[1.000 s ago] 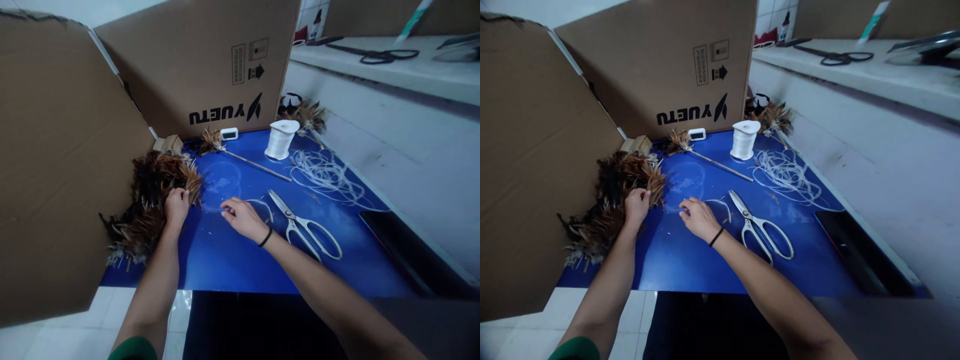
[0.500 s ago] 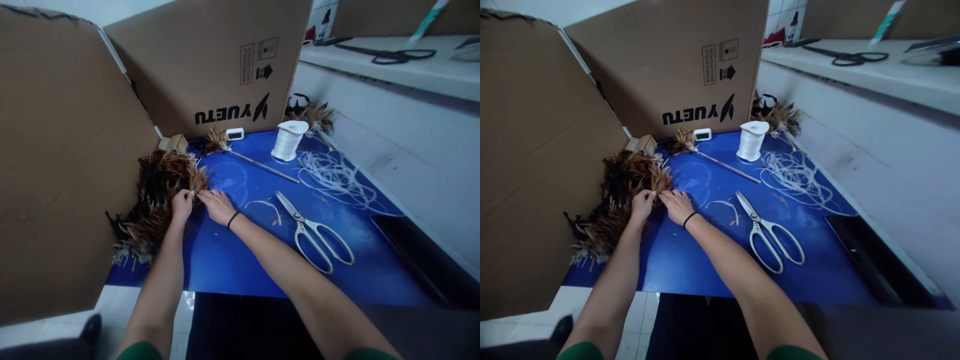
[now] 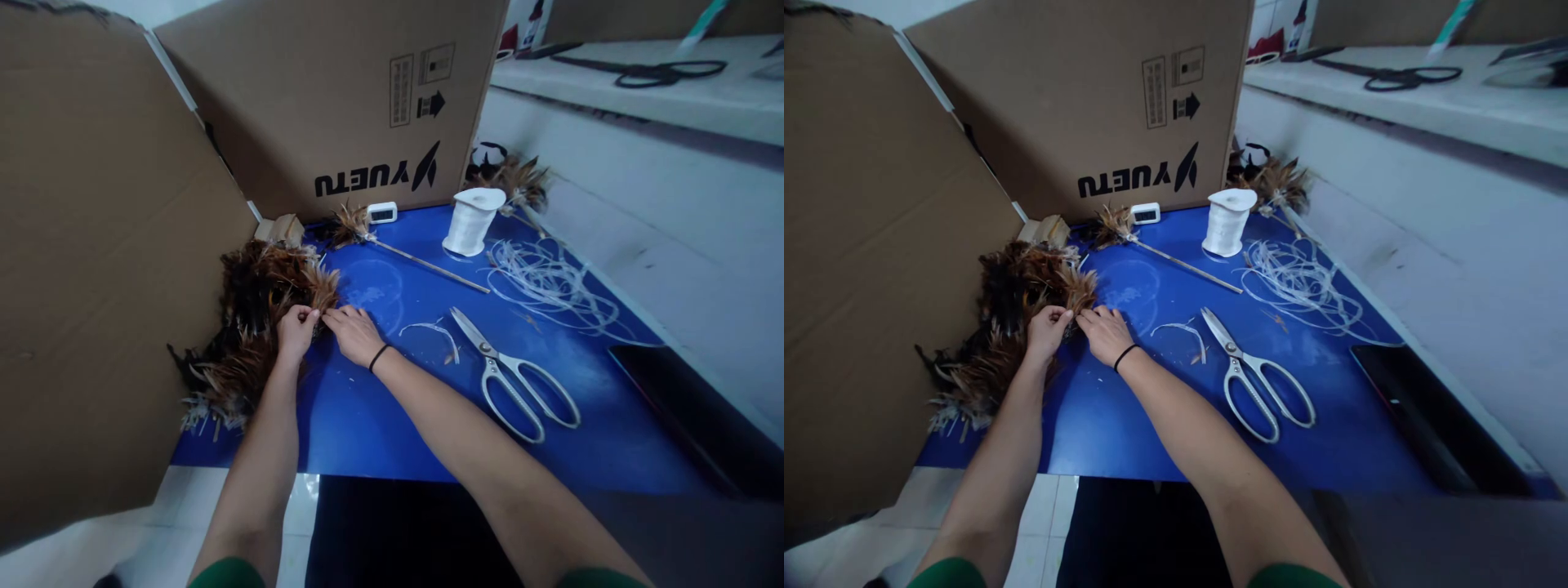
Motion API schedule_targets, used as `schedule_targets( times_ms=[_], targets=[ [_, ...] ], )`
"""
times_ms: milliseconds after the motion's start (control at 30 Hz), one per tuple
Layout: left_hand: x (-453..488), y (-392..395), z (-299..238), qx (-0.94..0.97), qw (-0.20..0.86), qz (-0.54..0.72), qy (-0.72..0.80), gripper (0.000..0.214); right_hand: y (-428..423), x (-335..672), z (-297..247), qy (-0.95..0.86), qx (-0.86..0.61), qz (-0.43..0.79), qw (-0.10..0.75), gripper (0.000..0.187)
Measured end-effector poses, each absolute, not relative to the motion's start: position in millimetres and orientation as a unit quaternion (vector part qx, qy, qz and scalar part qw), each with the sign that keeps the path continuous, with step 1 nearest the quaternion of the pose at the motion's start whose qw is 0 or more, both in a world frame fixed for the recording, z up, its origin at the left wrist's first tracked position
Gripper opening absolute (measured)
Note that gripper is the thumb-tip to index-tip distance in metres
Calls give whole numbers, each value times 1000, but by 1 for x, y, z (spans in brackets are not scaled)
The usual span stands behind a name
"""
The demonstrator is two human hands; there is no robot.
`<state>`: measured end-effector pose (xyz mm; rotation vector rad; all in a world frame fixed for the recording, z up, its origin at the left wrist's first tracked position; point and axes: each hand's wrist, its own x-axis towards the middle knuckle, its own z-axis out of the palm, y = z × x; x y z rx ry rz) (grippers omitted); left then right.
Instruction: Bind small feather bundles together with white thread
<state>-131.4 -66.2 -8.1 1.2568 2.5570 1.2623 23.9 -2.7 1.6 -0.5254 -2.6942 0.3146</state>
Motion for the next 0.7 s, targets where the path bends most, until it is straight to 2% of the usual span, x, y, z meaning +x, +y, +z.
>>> schedule_targets(
  times_ms=[233, 700],
  targets=[
    [-127, -68, 2, 438, 14, 326, 838, 19, -2, 24, 2, -957, -183, 113, 193, 38],
    [-127, -71, 6, 480, -15, 249, 841, 8, -1, 24, -1, -953, -185, 130, 200, 36]
  ],
)
